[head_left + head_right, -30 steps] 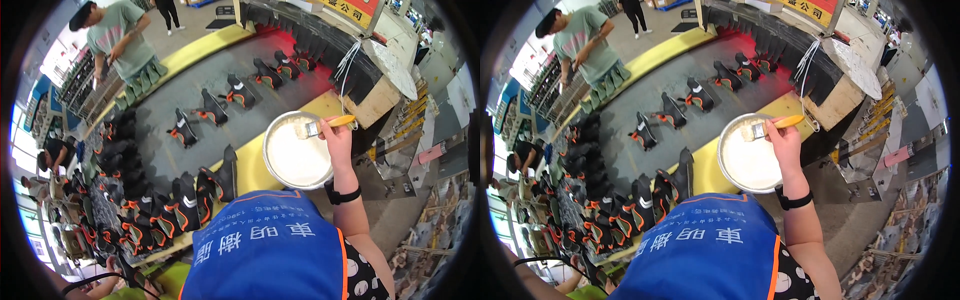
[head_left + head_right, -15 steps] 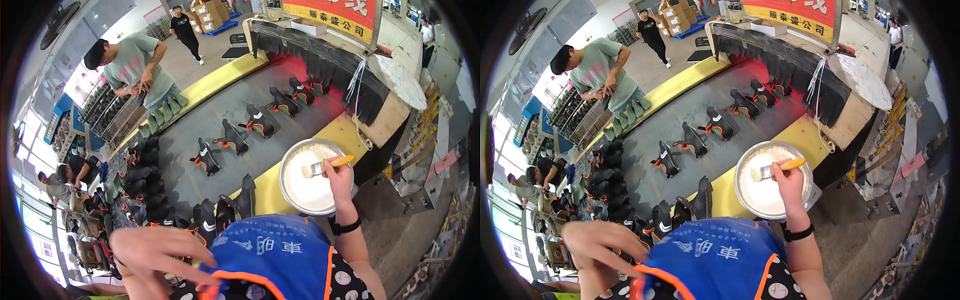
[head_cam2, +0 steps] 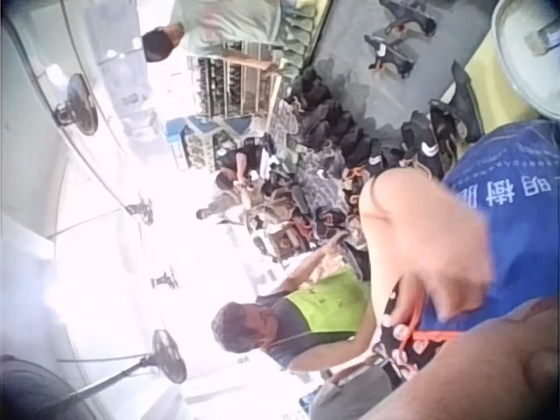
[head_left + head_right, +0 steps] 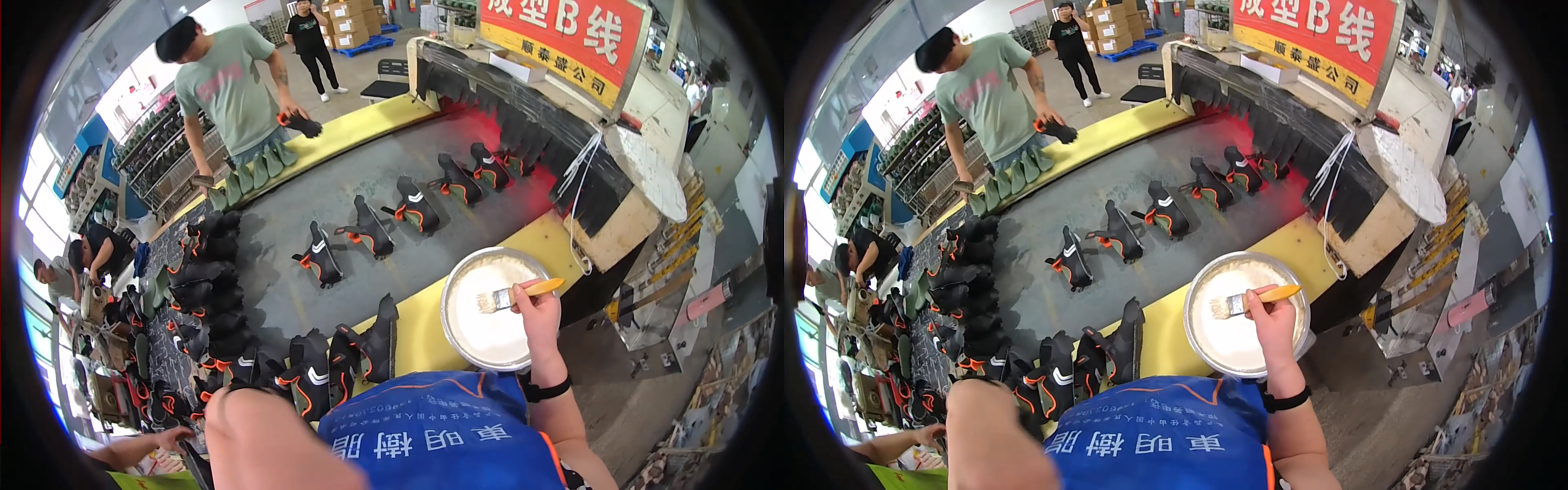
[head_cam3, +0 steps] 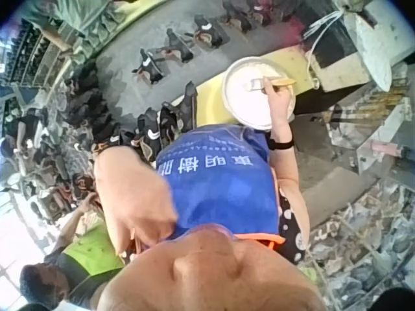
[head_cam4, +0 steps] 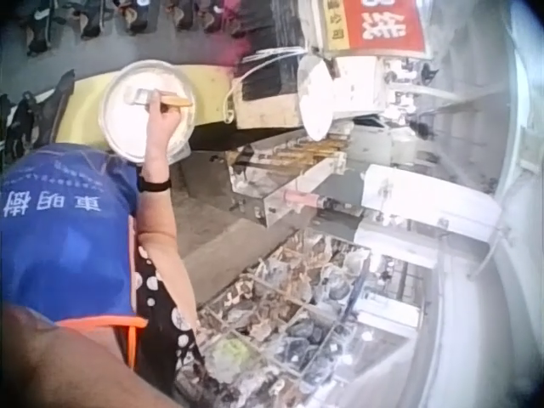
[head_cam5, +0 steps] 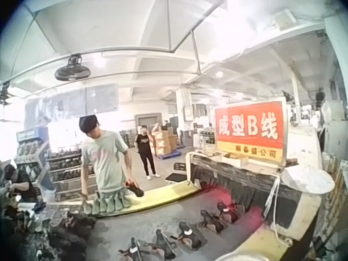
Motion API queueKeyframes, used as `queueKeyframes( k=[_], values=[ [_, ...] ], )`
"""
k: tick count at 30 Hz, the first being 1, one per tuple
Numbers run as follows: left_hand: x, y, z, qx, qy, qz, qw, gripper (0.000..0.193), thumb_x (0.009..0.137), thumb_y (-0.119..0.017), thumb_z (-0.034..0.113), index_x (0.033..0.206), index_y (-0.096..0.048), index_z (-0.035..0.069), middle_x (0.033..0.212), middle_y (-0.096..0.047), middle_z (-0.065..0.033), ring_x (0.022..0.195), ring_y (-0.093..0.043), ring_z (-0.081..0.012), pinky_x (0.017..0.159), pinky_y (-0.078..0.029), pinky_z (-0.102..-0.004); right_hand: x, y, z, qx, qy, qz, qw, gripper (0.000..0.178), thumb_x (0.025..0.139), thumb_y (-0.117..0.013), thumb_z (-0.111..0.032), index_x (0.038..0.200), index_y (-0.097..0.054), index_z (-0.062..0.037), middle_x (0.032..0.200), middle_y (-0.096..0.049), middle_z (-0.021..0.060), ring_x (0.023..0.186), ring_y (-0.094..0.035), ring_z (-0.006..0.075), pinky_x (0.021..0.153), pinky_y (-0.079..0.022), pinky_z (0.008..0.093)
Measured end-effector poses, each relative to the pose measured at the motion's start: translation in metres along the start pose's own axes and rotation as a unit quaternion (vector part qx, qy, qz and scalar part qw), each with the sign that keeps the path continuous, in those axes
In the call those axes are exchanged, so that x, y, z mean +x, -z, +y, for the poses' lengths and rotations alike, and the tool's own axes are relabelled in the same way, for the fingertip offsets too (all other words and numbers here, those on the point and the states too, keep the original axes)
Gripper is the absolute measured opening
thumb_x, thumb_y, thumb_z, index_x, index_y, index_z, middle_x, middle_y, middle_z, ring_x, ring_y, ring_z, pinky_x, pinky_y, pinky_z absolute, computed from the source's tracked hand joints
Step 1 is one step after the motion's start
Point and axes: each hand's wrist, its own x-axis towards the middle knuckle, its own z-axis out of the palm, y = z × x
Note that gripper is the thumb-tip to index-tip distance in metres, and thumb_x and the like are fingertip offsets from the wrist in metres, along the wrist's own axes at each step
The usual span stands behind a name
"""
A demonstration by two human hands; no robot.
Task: Applying adhesive to the bottom of shoe soles using a handheld brush at an assembly line station.
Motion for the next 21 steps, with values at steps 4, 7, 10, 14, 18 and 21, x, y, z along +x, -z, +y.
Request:
queueKeyframes(
  k=[4,7,10,14,18,21],
  values=[
    [0.01,0.016,-0.072,0.056,0.025,0.167,0.984,0.066,0.089,-0.069,0.046,0.131,-0.054,-0.002,0.133,-0.052,-0.0233,0.121,-0.053,-0.04,0.097,-0.044,-0.0491,-0.001,-0.002,-0.003,-0.013,0.01,0.021,1.0,0.01,0.093,-0.066,-0.009,0.09,-0.061,-0.0009,0.075,-0.063,0.003,0.063,-0.057,0.0071,0.059,-0.047,0.0213],
    [0.02,0.011,-0.066,0.137,0.043,0.006,0.99,0.075,0.088,-0.067,0.046,0.146,-0.043,0.005,0.147,-0.042,-0.0242,0.135,-0.042,-0.0403,0.104,-0.038,-0.0542,-0.008,0.002,-0.002,-0.017,0.014,0.026,0.999,0.011,0.094,-0.067,-0.01,0.09,-0.062,-0.0006,0.075,-0.063,0.003,0.063,-0.057,0.0069,0.059,-0.047,0.0213],
    [0.027,0.0,-0.067,0.249,0.079,-0.017,0.965,0.074,0.088,-0.064,0.05,0.148,-0.042,0.012,0.151,-0.038,-0.0231,0.139,-0.038,-0.0398,0.105,-0.036,-0.059,-0.015,0.011,0.002,-0.035,0.012,0.041,0.998,0.012,0.094,-0.067,-0.01,0.09,-0.061,0.0001,0.075,-0.062,0.0028,0.063,-0.056,0.0069,0.059,-0.047,0.0217],
    [0.031,0.008,-0.073,0.203,0.16,-0.017,0.966,0.076,0.087,-0.065,0.051,0.15,-0.039,0.019,0.156,-0.033,-0.0184,0.141,-0.035,-0.0397,0.107,-0.03,-0.0619,-0.005,0.027,0.023,-0.014,0.038,0.048,0.998,0.011,0.093,-0.066,-0.008,0.091,-0.061,0.0018,0.074,-0.06,0.0025,0.064,-0.055,0.0078,0.059,-0.046,0.0234],
    [-0.049,0.054,-0.053,0.111,0.29,0.199,0.929,0.061,0.092,-0.069,0.037,0.137,-0.051,0.001,0.123,-0.06,-0.0159,0.114,-0.06,-0.0284,0.096,-0.048,-0.0382,-0.009,0.03,0.012,-0.076,0.025,0.064,0.995,0.014,0.095,-0.064,-0.011,0.094,-0.063,0.0024,0.076,-0.059,0.0024,0.065,-0.054,0.0077,0.061,-0.044,0.0229],
    [-0.142,0.061,-0.07,0.267,0.386,0.582,0.663,0.041,0.098,-0.059,0.024,0.131,-0.056,0.0,0.113,-0.065,-0.0078,0.109,-0.057,-0.0135,0.094,-0.046,-0.0287,-0.021,0.045,0.017,-0.093,-0.011,0.1,0.991,0.015,0.096,-0.064,-0.013,0.101,-0.063,0.0013,0.081,-0.06,0.002,0.067,-0.053,0.0071,0.064,-0.044,0.022]
  ],
)
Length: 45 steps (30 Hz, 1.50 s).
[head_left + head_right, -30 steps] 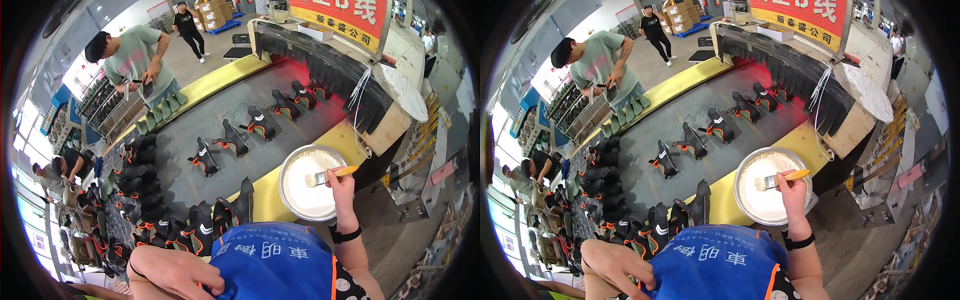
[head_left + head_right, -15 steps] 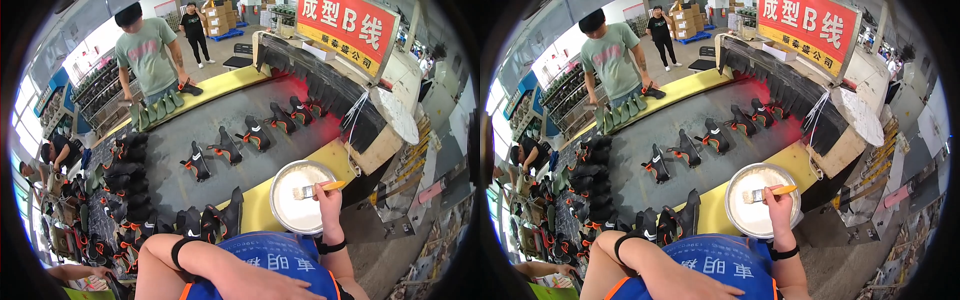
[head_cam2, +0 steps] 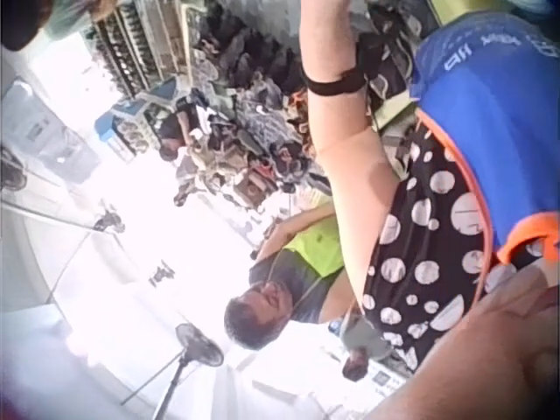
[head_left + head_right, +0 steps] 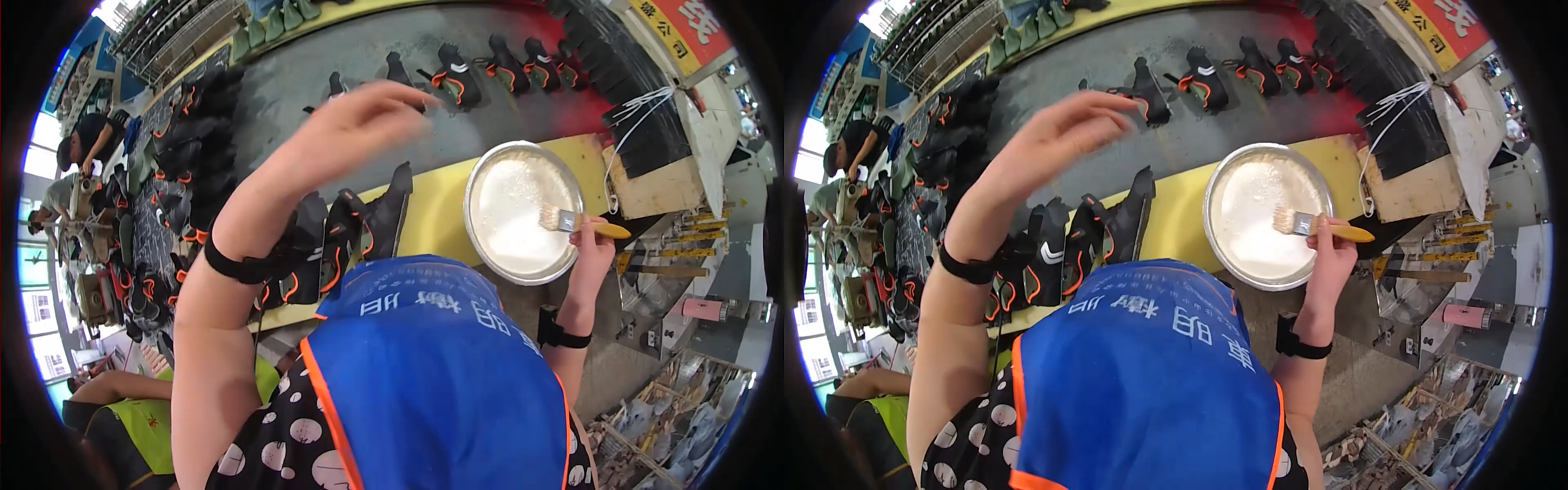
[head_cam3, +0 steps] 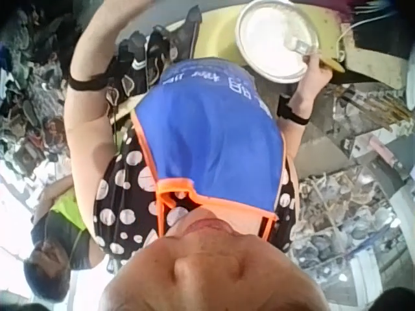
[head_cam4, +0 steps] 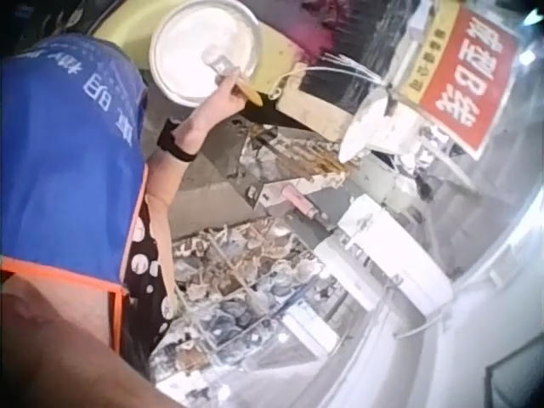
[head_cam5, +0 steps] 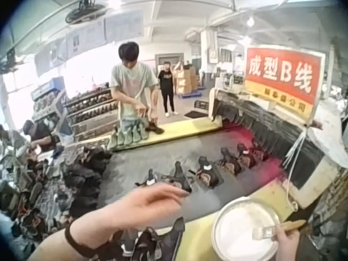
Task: Applying adhesive to the bottom of shoe soles using a handheld brush at an assembly line station.
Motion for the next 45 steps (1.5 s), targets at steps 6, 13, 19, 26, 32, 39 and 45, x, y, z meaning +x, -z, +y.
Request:
queueKeyframes(
  k=[6,13,19,26,32,39,45],
  values=[
    [-0.077,-0.037,-0.205,0.147,0.283,0.117,0.94,0.054,0.089,-0.067,0.042,0.12,-0.059,-0.002,0.1,-0.069,-0.016,0.089,-0.067,-0.0262,0.08,-0.053,-0.0366,0.016,0.019,0.029,0.007,-0.048,-0.011,0.999,0.018,0.095,-0.066,-0.017,0.1,-0.063,0.0007,0.08,-0.059,0.0008,0.066,-0.052,0.0064,0.063,-0.043,0.0212],
    [-0.061,-0.154,-0.22,0.331,0.437,0.006,0.836,0.121,0.073,-0.079,0.051,0.158,-0.001,0.016,0.123,-0.048,-0.0322,0.106,-0.061,-0.0419,0.092,-0.052,-0.0449,0.023,-0.011,0.039,-0.024,-0.031,-0.051,0.998,0.017,0.093,-0.069,-0.012,0.098,-0.063,0.0034,0.082,-0.065,0.0044,0.068,-0.06,0.0082,0.062,-0.049,0.0219],
    [-0.074,-0.158,-0.283,0.133,0.356,0.145,0.913,0.115,0.067,-0.078,0.031,0.158,-0.008,0.025,0.121,-0.052,-0.0311,0.108,-0.06,-0.0436,0.096,-0.049,-0.0464,0.03,-0.02,0.08,-0.125,0.026,-0.099,0.987,0.018,0.09,-0.072,-0.013,0.094,-0.067,0.0037,0.079,-0.067,0.0052,0.07,-0.063,0.0098,0.064,-0.05,0.0246],
    [-0.051,-0.094,-0.18,-0.395,0.342,0.088,0.848,0.077,0.082,-0.062,-0.001,0.152,-0.032,0.006,0.129,-0.059,-0.0109,0.108,-0.062,-0.019,0.09,-0.051,-0.0307,0.031,-0.022,0.109,-0.324,0.068,-0.077,0.94,0.022,0.082,-0.077,-0.024,0.088,-0.068,-0.0048,0.079,-0.067,0.0145,0.071,-0.066,0.03,0.066,-0.051,0.0387],
    [-0.035,-0.084,-0.098,-0.318,0.292,0.004,0.902,0.084,0.078,-0.063,0.002,0.154,-0.027,0.003,0.135,-0.055,-0.0138,0.115,-0.059,-0.021,0.096,-0.048,-0.0302,0.03,-0.026,0.133,-0.419,0.077,-0.086,0.901,0.022,0.082,-0.076,-0.024,0.085,-0.066,-0.004,0.077,-0.066,0.0144,0.069,-0.065,0.0306,0.065,-0.052,0.0396],
    [-0.004,-0.11,-0.088,-0.292,0.323,-0.115,0.893,0.079,0.08,-0.061,0.007,0.153,-0.029,0.003,0.141,-0.052,-0.0138,0.119,-0.059,-0.0193,0.096,-0.05,-0.0288,0.039,0.001,0.09,-0.236,0.138,-0.012,0.962,0.022,0.086,-0.076,-0.022,0.093,-0.07,-0.002,0.078,-0.068,0.0099,0.066,-0.064,0.0168,0.062,-0.05,0.0292],
    [0.015,-0.131,-0.105,-0.309,0.331,-0.175,0.874,0.074,0.084,-0.062,0.011,0.151,-0.032,0.004,0.133,-0.057,-0.0108,0.106,-0.063,-0.0135,0.086,-0.054,-0.0253,0.04,0.018,0.078,-0.061,0.126,0.034,0.99,0.021,0.087,-0.076,-0.02,0.094,-0.071,-0.0005,0.084,-0.07,0.0104,0.071,-0.067,0.0166,0.067,-0.051,0.0274]
  ],
)
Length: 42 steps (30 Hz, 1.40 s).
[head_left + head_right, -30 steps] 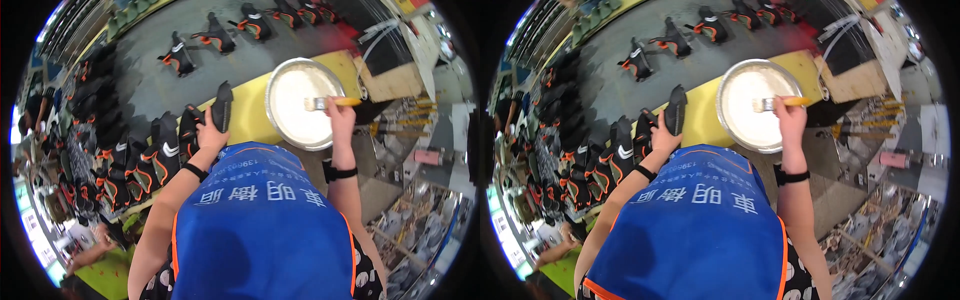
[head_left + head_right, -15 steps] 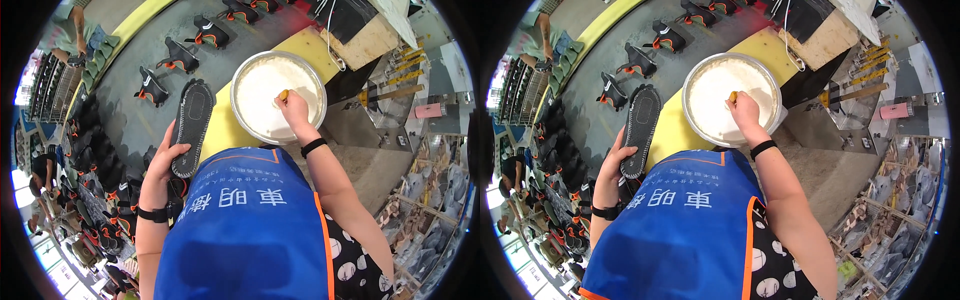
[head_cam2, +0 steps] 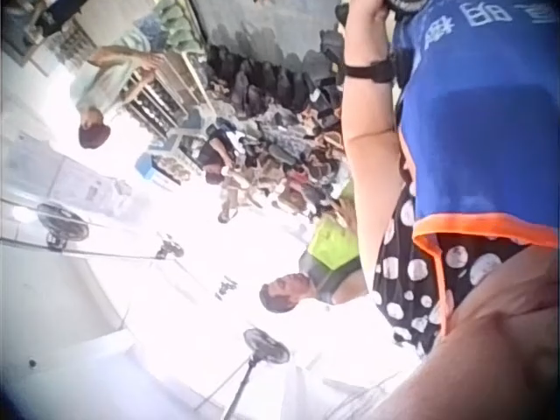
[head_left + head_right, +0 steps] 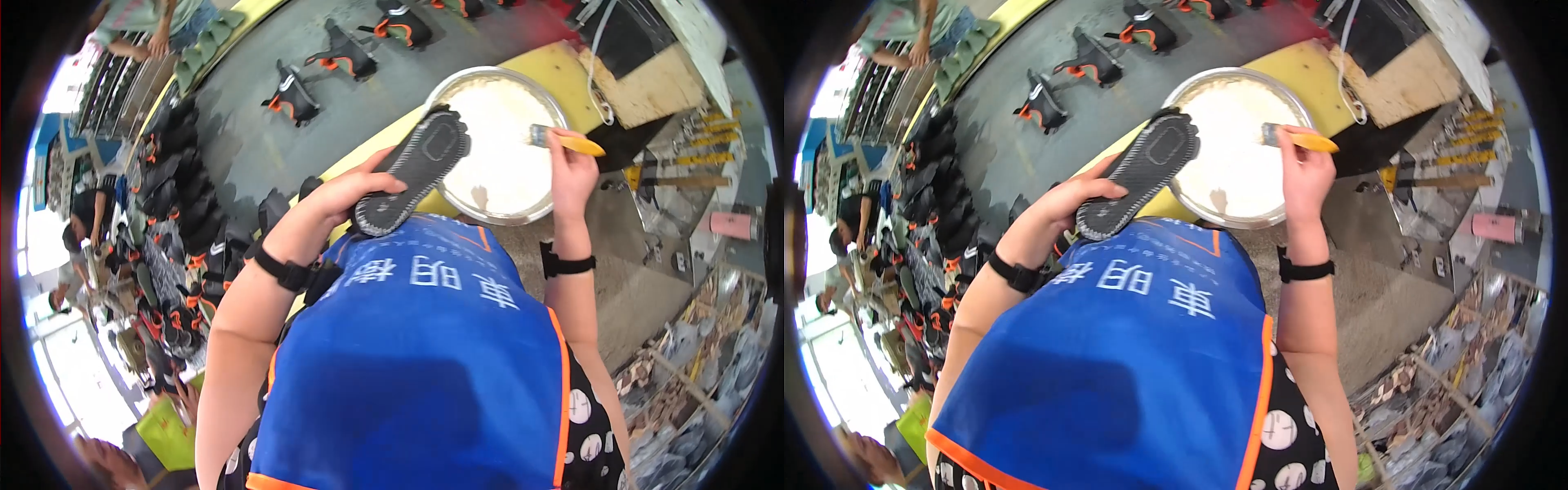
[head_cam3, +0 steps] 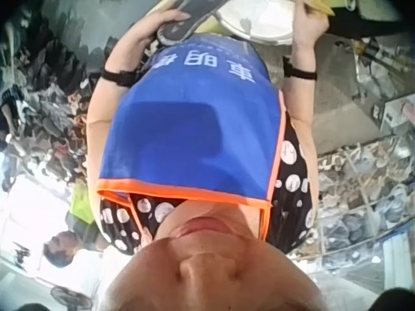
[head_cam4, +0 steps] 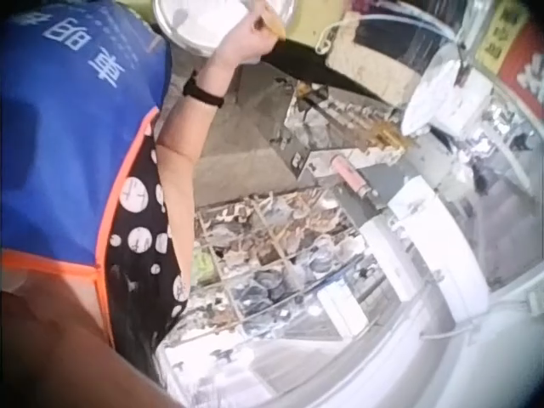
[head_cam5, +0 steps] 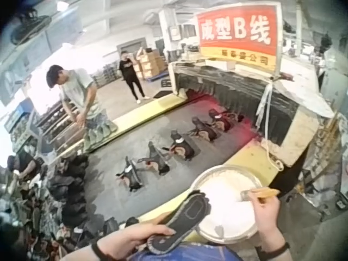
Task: Applying adhesive to the bottom of shoe soles using a handheld brush at an assembly line station.
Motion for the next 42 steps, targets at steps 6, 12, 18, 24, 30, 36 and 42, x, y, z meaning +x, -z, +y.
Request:
queueKeyframes(
  k=[6,12,18,24,30,36,42],
  values=[
    [-0.001,-0.016,0.001,0.0,0.004,-0.003,1.0,0.075,0.083,-0.064,0.012,0.151,-0.033,0.004,0.13,-0.057,-0.0098,0.107,-0.061,-0.0129,0.089,-0.052,-0.0263,-0.009,0.009,0.0,-0.107,0.027,-0.049,0.993,0.018,0.088,-0.074,-0.016,0.094,-0.07,0.0004,0.088,-0.071,0.0076,0.077,-0.065,0.0144,0.072,-0.052,0.0282],
    [0.001,-0.006,0.002,0.017,-0.011,-0.045,0.999,0.081,0.081,-0.067,0.014,0.152,-0.03,0.005,0.135,-0.055,-0.0105,0.111,-0.06,-0.0153,0.093,-0.05,-0.0276,0.004,0.009,0.007,-0.234,0.082,-0.079,0.966,0.017,0.085,-0.075,-0.022,0.09,-0.072,-0.0052,0.088,-0.07,0.0119,0.079,-0.067,0.0295,0.073,-0.052,0.0357],
    [-0.001,-0.001,0.003,-0.015,0.019,-0.06,0.998,0.08,0.079,-0.064,0.012,0.152,-0.031,0.004,0.133,-0.057,-0.0128,0.112,-0.06,-0.0167,0.092,-0.051,-0.0287,0.013,-0.003,-0.054,-0.136,0.072,-0.054,0.987,0.012,0.08,-0.077,-0.015,0.087,-0.072,-0.0071,0.086,-0.07,0.0083,0.083,-0.065,0.0283,0.079,-0.049,0.0364],
    [0.005,-0.008,0.019,-0.002,0.043,-0.079,0.996,0.083,0.078,-0.064,0.01,0.152,-0.029,0.003,0.133,-0.056,-0.0143,0.111,-0.061,-0.0174,0.091,-0.053,-0.0291,0.012,-0.019,-0.115,-0.109,0.302,-0.182,0.93,0.014,0.075,-0.079,-0.015,0.087,-0.072,-0.0138,0.086,-0.068,0.0007,0.083,-0.064,0.0208,0.084,-0.045,0.0355],
    [0.002,-0.014,0.034,0.034,0.057,-0.079,0.995,0.086,0.077,-0.067,0.011,0.153,-0.029,0.004,0.134,-0.055,-0.0131,0.117,-0.057,-0.0184,0.097,-0.048,-0.0284,0.012,-0.026,-0.103,-0.052,0.27,-0.249,0.928,0.013,0.078,-0.077,-0.019,0.089,-0.071,-0.0146,0.086,-0.067,0.0001,0.083,-0.062,0.0213,0.084,-0.043,0.035],
    [-0.002,-0.002,0.022,0.031,0.05,-0.08,0.995,0.088,0.074,-0.066,0.011,0.153,-0.027,0.002,0.137,-0.053,-0.0152,0.122,-0.055,-0.0203,0.102,-0.045,-0.0306,0.021,-0.015,-0.073,-0.105,0.111,-0.198,0.968,0.013,0.08,-0.075,-0.021,0.087,-0.071,-0.0103,0.083,-0.067,0.0045,0.081,-0.063,0.0279,0.076,-0.046,0.0388],
    [-0.005,-0.004,0.025,0.014,0.044,-0.097,0.994,0.09,0.072,-0.065,0.009,0.153,-0.026,0.0,0.139,-0.051,-0.0166,0.124,-0.054,-0.0227,0.106,-0.043,-0.032,0.003,-0.029,-0.091,0.07,0.128,-0.218,0.965,0.009,0.086,-0.072,-0.013,0.088,-0.068,-0.0057,0.088,-0.065,0.0084,0.083,-0.065,0.0203,0.073,-0.05,0.0308]
  ],
)
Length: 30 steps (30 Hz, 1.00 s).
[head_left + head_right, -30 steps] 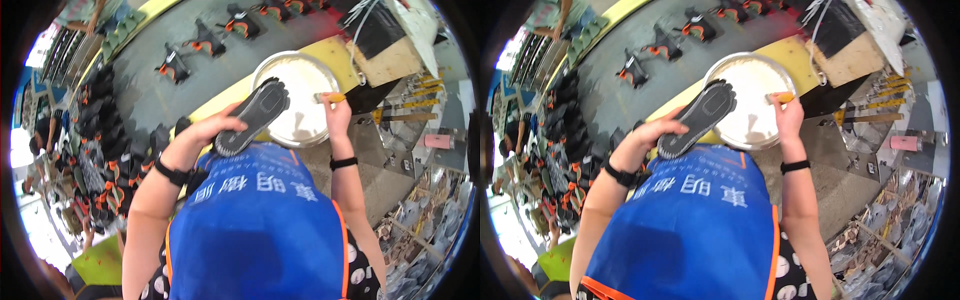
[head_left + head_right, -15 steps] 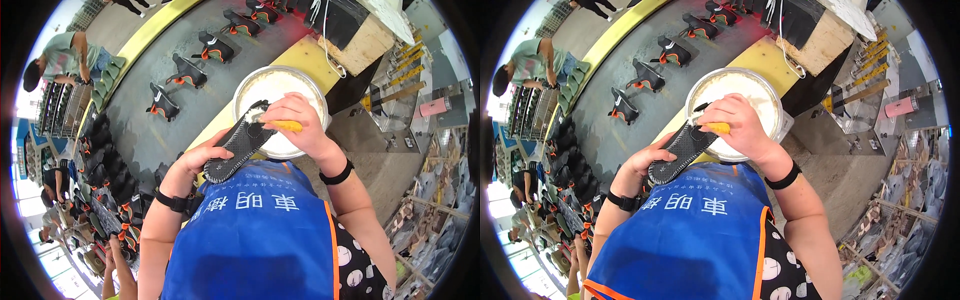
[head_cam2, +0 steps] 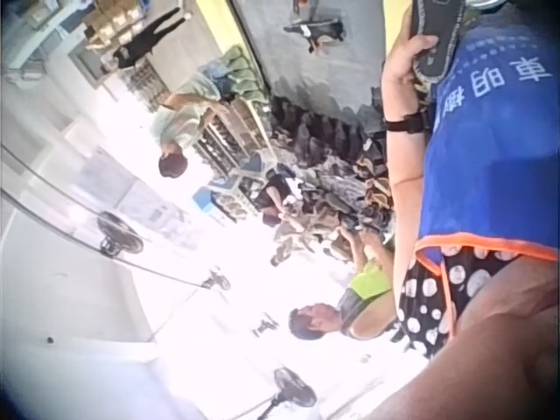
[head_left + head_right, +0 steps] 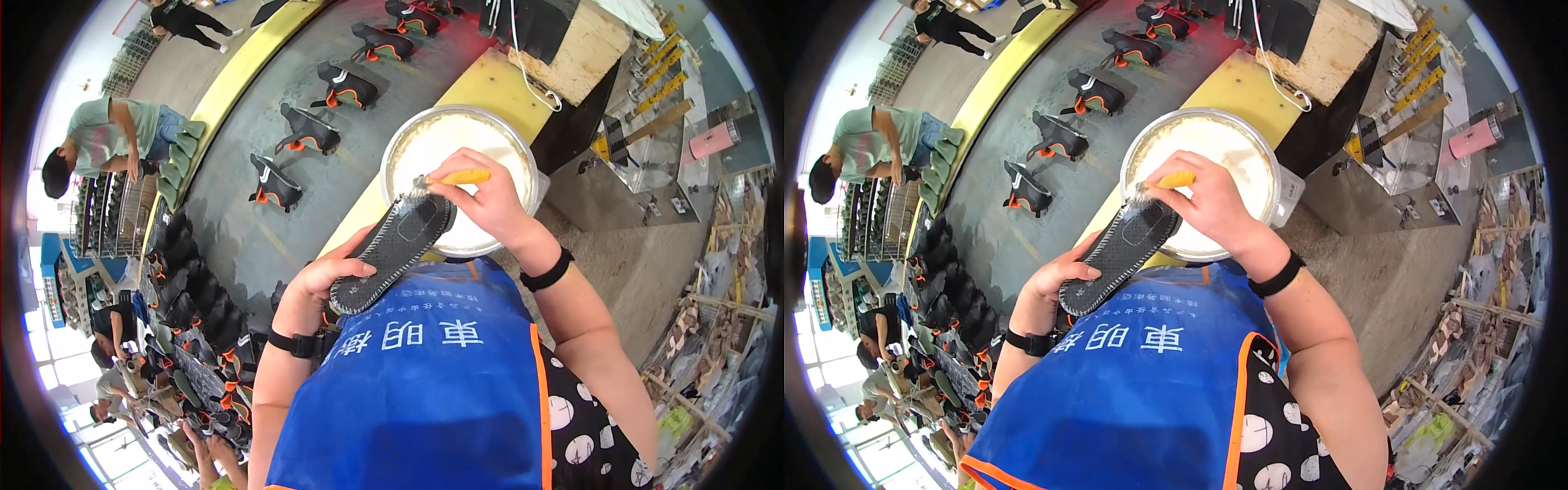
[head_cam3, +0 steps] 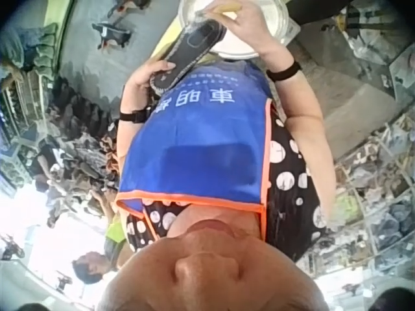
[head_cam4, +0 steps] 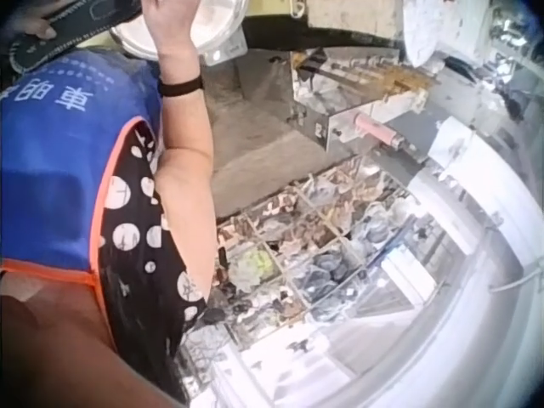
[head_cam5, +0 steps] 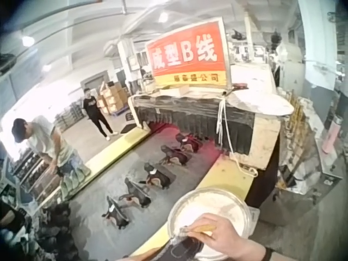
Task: Applying adhesive to the bottom of shoe soles using a handheld brush at an assembly line station.
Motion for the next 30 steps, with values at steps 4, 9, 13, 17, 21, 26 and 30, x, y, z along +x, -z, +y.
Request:
queueKeyframes(
  k=[4,9,13,17,21,26,30],
  values=[
    [-0.002,-0.002,-0.002,0.001,-0.041,0.008,0.999,0.09,0.074,-0.066,0.01,0.153,-0.026,0.001,0.144,-0.047,-0.017,0.13,-0.049,-0.0237,0.109,-0.038,-0.0338,-0.006,0.0,0.008,-0.115,-0.08,0.078,0.987,0.013,0.087,-0.07,-0.013,0.084,-0.061,-0.0047,0.076,-0.064,0.0087,0.063,-0.063,0.0203,0.06,-0.05,0.0317],
    [-0.002,-0.005,-0.006,0.018,-0.058,0.018,0.998,0.091,0.073,-0.066,0.007,0.154,-0.024,0.0,0.145,-0.046,-0.0173,0.131,-0.048,-0.0244,0.11,-0.036,-0.034,-0.002,-0.011,0.001,-0.091,-0.061,0.14,0.984,0.015,0.088,-0.068,-0.016,0.083,-0.058,-0.0062,0.065,-0.06,0.0076,0.056,-0.061,0.0212,0.055,-0.048,0.0331],
    [0.003,0.004,-0.019,0.014,-0.09,0.046,0.995,0.091,0.074,-0.066,0.005,0.154,-0.023,0.001,0.146,-0.045,-0.0163,0.132,-0.047,-0.024,0.11,-0.035,-0.0344,-0.008,-0.016,-0.001,-0.182,-0.08,0.143,0.97,0.018,0.089,-0.068,-0.018,0.081,-0.056,-0.0064,0.063,-0.06,0.0081,0.055,-0.06,0.0223,0.054,-0.048,0.0334],
    [0.004,-0.002,-0.017,0.049,-0.116,0.067,0.99,0.09,0.076,-0.067,0.005,0.154,-0.024,0.002,0.146,-0.045,-0.0154,0.132,-0.046,-0.0237,0.11,-0.036,-0.0343,-0.006,-0.019,-0.003,-0.198,-0.106,0.166,0.96,0.02,0.09,-0.068,-0.018,0.081,-0.055,-0.0059,0.063,-0.059,0.0088,0.054,-0.059,0.0237,0.054,-0.047,0.0345],
    [0.007,-0.002,-0.02,0.054,-0.145,0.091,0.984,0.09,0.076,-0.068,0.005,0.154,-0.024,0.003,0.146,-0.044,-0.0141,0.132,-0.046,-0.0229,0.11,-0.036,-0.0336,-0.015,-0.029,-0.007,-0.154,-0.113,0.165,0.968,0.02,0.09,-0.067,-0.017,0.081,-0.055,-0.0047,0.063,-0.058,0.0089,0.054,-0.059,0.0241,0.054,-0.045,0.0338],
    [0.008,-0.007,-0.015,0.016,-0.152,0.11,0.982,0.09,0.076,-0.069,0.005,0.155,-0.025,0.004,0.146,-0.044,-0.0135,0.132,-0.046,-0.0225,0.11,-0.035,-0.034,-0.038,-0.051,-0.033,-0.054,-0.139,0.113,0.982,0.019,0.09,-0.067,-0.015,0.08,-0.055,-0.0035,0.063,-0.058,0.0101,0.054,-0.058,0.0251,0.054,-0.045,0.034],
    [0.007,-0.007,-0.016,0.097,-0.181,0.132,0.97,0.092,0.074,-0.07,0.007,0.154,-0.026,0.005,0.145,-0.044,-0.0139,0.131,-0.046,-0.0227,0.11,-0.035,-0.0344,-0.032,-0.049,-0.026,-0.058,-0.136,0.129,0.98,0.02,0.089,-0.067,-0.016,0.08,-0.056,-0.0026,0.063,-0.059,0.0127,0.056,-0.06,0.029,0.055,-0.047,0.0365]
  ],
)
